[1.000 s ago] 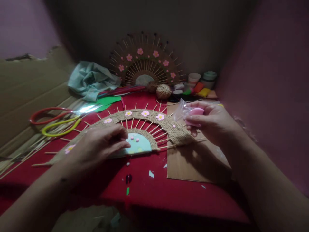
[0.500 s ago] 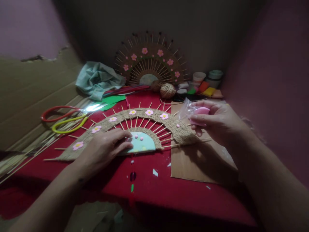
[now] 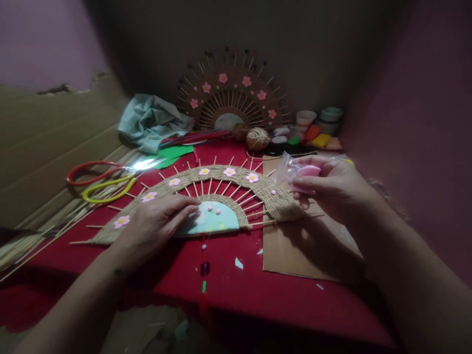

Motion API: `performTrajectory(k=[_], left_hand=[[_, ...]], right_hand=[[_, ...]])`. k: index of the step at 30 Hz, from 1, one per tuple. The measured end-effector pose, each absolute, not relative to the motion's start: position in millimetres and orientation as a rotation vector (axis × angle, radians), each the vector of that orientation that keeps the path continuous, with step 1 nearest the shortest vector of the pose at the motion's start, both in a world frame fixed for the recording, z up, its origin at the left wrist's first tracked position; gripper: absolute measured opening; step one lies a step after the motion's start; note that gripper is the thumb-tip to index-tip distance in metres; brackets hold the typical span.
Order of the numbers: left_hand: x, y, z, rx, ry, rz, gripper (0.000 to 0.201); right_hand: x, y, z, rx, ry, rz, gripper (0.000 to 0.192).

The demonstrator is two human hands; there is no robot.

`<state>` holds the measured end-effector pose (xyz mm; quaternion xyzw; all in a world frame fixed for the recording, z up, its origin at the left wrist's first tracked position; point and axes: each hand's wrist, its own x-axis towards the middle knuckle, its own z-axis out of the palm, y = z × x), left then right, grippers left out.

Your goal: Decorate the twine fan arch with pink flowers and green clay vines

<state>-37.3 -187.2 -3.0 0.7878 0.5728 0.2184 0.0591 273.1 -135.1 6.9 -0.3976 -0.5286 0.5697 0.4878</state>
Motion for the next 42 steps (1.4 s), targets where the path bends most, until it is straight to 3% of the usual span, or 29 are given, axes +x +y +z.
performTrajectory(k=[10,19,25,31,34,39,42], left_hand=[[-0.1,-177.9,32.6,2.416,1.328,1.06,0.014],[63.3,-154.7,45.2,2.127,1.15,0.92,0.011],[74.2,-150.3,41.1,1.792,1.137,0.942,0.003],[75.0,-143.7,32.4,1.607,1.037,0.94,0.022],[72.8,-143.3,30.0,1.513,1.024,0.95,0.021],[68.0,-145.8,28.3,1.614,1.048,0.953,0.008],[67.5,-147.3,27.6,1.723,1.086,0.963,0.012]], right_hand=[[270.9,-138.4,10.5,-0.926,-1.376,1.529,0.034],[270.3,-139.4,6.3,-0.81,-1.412,1.58,0.022],[268.0,-140.3,8.4,-0.822,-1.382,1.617,0.028],[266.6,-140.5,10.6,-0.824,-1.385,1.646,0.027],[266.6,-140.8,10.1,-0.824,-1.391,1.657,0.027],[267.5,-139.9,7.9,-0.825,-1.405,1.657,0.028],[268.0,-139.0,6.5,-0.836,-1.442,1.644,0.027]])
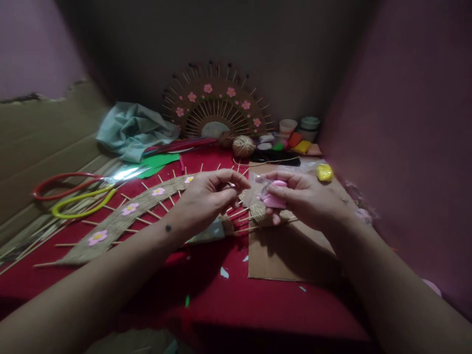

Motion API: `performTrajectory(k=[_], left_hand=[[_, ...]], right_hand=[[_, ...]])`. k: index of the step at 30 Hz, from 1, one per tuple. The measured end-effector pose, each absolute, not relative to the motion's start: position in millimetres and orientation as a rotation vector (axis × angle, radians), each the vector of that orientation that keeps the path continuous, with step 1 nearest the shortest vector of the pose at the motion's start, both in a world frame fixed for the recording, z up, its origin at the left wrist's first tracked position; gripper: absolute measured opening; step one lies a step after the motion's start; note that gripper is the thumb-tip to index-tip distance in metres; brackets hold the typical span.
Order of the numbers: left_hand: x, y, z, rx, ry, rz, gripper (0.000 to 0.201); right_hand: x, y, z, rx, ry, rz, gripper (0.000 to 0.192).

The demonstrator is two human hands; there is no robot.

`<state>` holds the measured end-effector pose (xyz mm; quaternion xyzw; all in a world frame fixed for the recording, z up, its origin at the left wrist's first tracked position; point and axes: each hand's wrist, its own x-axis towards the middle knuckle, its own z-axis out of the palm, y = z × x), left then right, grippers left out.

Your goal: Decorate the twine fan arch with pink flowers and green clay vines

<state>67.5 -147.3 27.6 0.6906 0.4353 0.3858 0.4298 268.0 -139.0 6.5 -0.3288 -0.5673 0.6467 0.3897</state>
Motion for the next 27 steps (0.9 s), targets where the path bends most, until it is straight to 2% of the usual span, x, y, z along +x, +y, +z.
performTrajectory(k=[7,17,23,27], left_hand=[[71.6,-150.7,27.4,1.948,1.155,1.017,0.015],[70.9,-144.0,21.5,2.151,1.01,0.871,0.011],[69.5,-142.7,18.6,2.038,0.989,0.925,0.01],[68.3,-142.8,19.1,2.046,1.025,0.944,0.006]], right_hand=[[267.4,-139.5,5.2,-0.817,-1.468,1.648,0.024],[267.5,-141.7,5.8,-0.827,-1.535,1.66,0.027],[266.8,-141.9,10.0,-0.892,-1.463,1.719,0.047],[267.9,-141.4,6.6,-0.892,-1.491,1.752,0.053]])
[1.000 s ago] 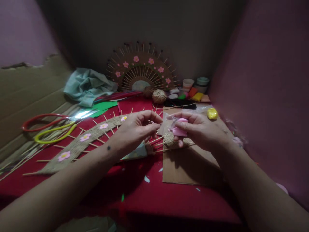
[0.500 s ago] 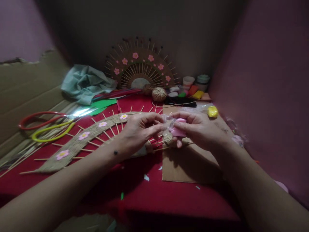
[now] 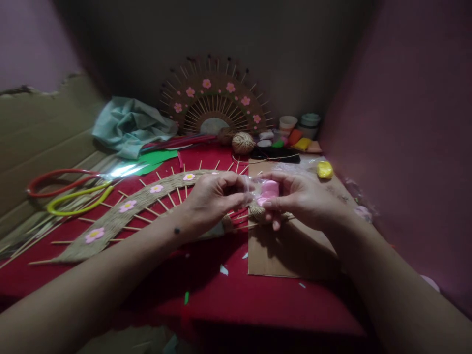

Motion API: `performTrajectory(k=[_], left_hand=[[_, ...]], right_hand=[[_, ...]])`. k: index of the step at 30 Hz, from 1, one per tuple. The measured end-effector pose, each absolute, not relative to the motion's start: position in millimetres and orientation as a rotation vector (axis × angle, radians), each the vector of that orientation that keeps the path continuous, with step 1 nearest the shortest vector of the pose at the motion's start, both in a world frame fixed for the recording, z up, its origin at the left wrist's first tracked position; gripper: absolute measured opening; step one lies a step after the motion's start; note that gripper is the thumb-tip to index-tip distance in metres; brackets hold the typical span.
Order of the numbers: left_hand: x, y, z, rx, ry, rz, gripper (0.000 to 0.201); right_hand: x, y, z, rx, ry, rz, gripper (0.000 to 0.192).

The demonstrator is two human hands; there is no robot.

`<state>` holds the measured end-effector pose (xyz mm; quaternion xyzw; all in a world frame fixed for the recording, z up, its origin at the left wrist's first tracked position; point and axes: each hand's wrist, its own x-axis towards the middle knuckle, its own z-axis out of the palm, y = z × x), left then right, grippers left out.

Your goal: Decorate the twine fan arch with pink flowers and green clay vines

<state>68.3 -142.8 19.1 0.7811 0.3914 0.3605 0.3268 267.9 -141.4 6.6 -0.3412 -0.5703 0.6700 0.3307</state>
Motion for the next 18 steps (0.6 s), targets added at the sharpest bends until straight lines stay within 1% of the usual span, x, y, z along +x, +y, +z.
performTrajectory(k=[3,7,9,12,18], left_hand=[[67.9,-141.8,17.7,2.202,1.042,0.96,0.007],[66.5,-139.0,14.5,2.333,1.026,0.913,0.016],[65.3,-137.8,13.5,2.353,1.009,0.847,0.015],[63.3,-136.3,11.8,2.346,0.939,0.785,0.013],[63.3,-134.4,5.3,2.154,0.958,0.817,0.014]], right_hand=[[267.2,-142.5,6.7,-0.937,-1.472,1.747,0.058],[265.3,-144.1,10.8,-0.956,-1.524,1.757,0.055],[264.8,-144.5,12.1,-0.965,-1.528,1.761,0.055],[264.9,-144.4,12.0,-0.98,-1.517,1.768,0.056],[265.6,-143.2,9.6,-0.946,-1.507,1.765,0.056]])
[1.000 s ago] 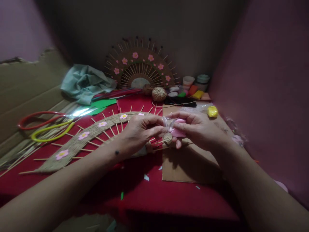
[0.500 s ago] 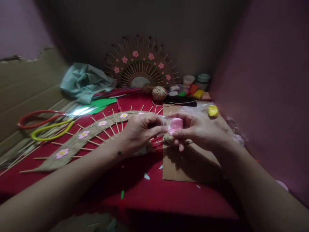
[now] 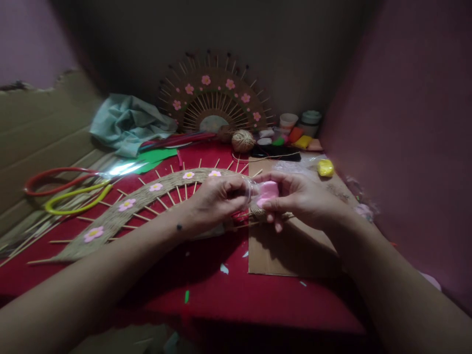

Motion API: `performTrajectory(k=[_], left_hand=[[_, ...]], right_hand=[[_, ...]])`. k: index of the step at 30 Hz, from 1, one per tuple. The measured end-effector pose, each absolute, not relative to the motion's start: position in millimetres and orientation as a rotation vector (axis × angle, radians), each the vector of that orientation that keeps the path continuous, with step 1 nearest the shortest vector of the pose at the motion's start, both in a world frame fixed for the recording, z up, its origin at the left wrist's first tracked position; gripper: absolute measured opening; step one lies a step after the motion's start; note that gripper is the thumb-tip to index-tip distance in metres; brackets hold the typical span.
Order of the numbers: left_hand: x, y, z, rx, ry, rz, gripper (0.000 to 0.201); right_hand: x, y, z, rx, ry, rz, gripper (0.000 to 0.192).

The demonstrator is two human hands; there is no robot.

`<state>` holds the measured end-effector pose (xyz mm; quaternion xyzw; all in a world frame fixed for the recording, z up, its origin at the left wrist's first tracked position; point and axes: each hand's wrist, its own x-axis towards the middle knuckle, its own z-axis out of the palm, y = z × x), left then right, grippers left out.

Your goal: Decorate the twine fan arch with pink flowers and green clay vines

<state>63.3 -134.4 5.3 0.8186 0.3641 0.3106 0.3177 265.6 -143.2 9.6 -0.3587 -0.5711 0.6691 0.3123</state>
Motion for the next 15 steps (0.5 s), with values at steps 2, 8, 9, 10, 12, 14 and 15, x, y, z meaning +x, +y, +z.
performTrajectory(k=[2,8,9,10,12,14,15], left_hand=[[64.5,-135.1,4.6,2.11,0.967,0.852,0.013],[66.7,-139.1,7.2,2.211,1.014,0.857,0.013],[66.9,-139.4,7.6,2.254,1.017,0.863,0.013],[67.1,-139.6,7.9,2.296,1.015,0.876,0.013],[67.5,-139.6,8.2,2.351,1.002,0.905,0.013],[67.7,-139.3,8.2,2.326,0.998,0.915,0.011],[67.6,-139.1,8.0,2.29,0.994,0.916,0.01]], right_hand=[[265.3,-143.3,10.2,-0.944,-1.52,1.747,0.057],[264.6,-144.9,13.6,-0.969,-1.615,1.706,0.057],[264.7,-145.0,13.4,-0.968,-1.62,1.702,0.057],[264.9,-145.0,13.1,-0.965,-1.62,1.699,0.057],[265.2,-144.7,11.9,-0.957,-1.618,1.698,0.055],[265.2,-144.4,10.9,-0.947,-1.613,1.7,0.055],[264.9,-144.4,10.7,-0.945,-1.609,1.701,0.055]])
